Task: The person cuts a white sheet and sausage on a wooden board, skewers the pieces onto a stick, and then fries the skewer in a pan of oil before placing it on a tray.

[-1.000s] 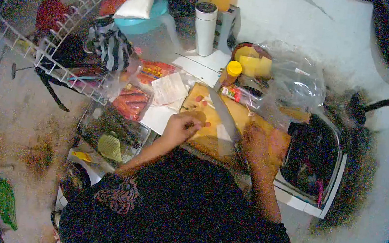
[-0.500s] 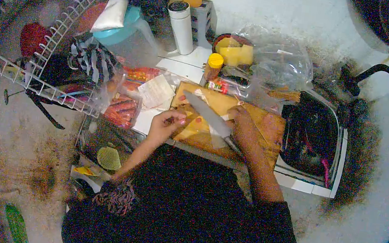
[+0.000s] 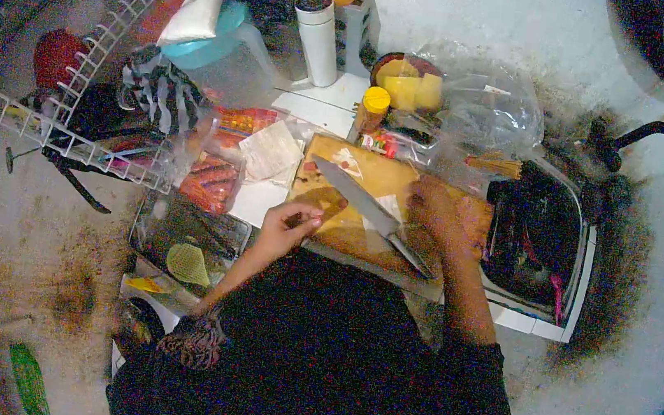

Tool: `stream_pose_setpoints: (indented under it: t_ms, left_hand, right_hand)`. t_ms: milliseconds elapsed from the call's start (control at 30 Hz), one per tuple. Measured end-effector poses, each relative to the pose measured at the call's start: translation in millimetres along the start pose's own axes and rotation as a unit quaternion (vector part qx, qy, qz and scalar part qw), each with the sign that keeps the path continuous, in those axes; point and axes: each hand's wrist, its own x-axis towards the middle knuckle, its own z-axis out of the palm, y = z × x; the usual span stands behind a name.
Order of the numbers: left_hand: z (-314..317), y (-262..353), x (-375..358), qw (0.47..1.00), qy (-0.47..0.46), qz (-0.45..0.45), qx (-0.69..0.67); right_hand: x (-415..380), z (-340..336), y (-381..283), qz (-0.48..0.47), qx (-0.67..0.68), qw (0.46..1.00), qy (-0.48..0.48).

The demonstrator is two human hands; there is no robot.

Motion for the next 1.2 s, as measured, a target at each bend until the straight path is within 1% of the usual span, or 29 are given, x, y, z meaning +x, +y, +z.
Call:
stream_pose_setpoints:
  t_ms: [67, 167, 267, 367, 467, 567, 667, 767, 867, 967, 1067, 1200]
  left_hand:
    - [-3.0, -2.3, -2.2, 1.0, 0.007, -0.003, 0.0]
    - [-2.0, -4.4, -2.6, 1.0, 0.021, -0.003, -0.014]
    - [0.7, -4.0, 0.7, 1.0, 0.007, 0.003, 0.006]
    - [2.2, 1.2, 3.9, 1.0, -0.006, -0.017, 0.018]
    - [5.7, 7.4, 3.8, 1.0, -0.001, -0.025, -0.016]
    - [6.8, 1.8, 2.1, 1.0, -0.001, -0.01, 0.009]
    - [7.3, 6.2, -0.6, 0.999, 0.007, -0.032, -0.037]
    - [8.0, 5.2, -1.1, 0.991, 0.025, -0.05, -0.119]
    - [10.9, 2.5, 0.7, 0.98, 0.039, -0.05, -0.186]
    - [13.9, 27.8, 2.8, 0.978, 0.043, -0.081, -0.19]
    - [20.2, 38.1, 3.9, 0.972, 0.04, -0.057, -0.226]
    - [23.6, 61.8, 3.9, 0.971, 0.042, -0.053, -0.228]
  right_hand:
    - [-19.7, 0.2, 0.0, 0.015, 0.056, 0.998, 0.023]
    - [-23.8, 11.7, -13.3, -0.134, -0.045, 0.981, 0.136]
    - [-29.5, 7.7, -49.1, -0.074, 0.008, 0.987, 0.145]
    - [-20.4, 11.3, -39.7, -0.107, 0.013, 0.985, 0.136]
    - [-17.3, 13.2, -34.8, -0.103, 0.025, 0.986, 0.127]
    - [-15.1, 14.6, -30.3, -0.165, -0.037, 0.973, 0.16]
    - [-22.3, 19.5, -37.9, -0.043, 0.109, 0.982, 0.15]
    - [-17.8, 39.9, -17.6, -0.047, 0.25, 0.94, 0.228]
    - [-16.9, 36.3, -30.2, -0.04, 0.362, 0.889, 0.276]
    - [-23.3, 19.9, -64.7, -0.062, 0.351, 0.887, 0.292]
    - [-32.4, 8.8, -110.0, -0.051, 0.377, 0.886, 0.264]
    - [-46.0, 8.8, -146.0, -0.106, 0.374, 0.896, 0.214]
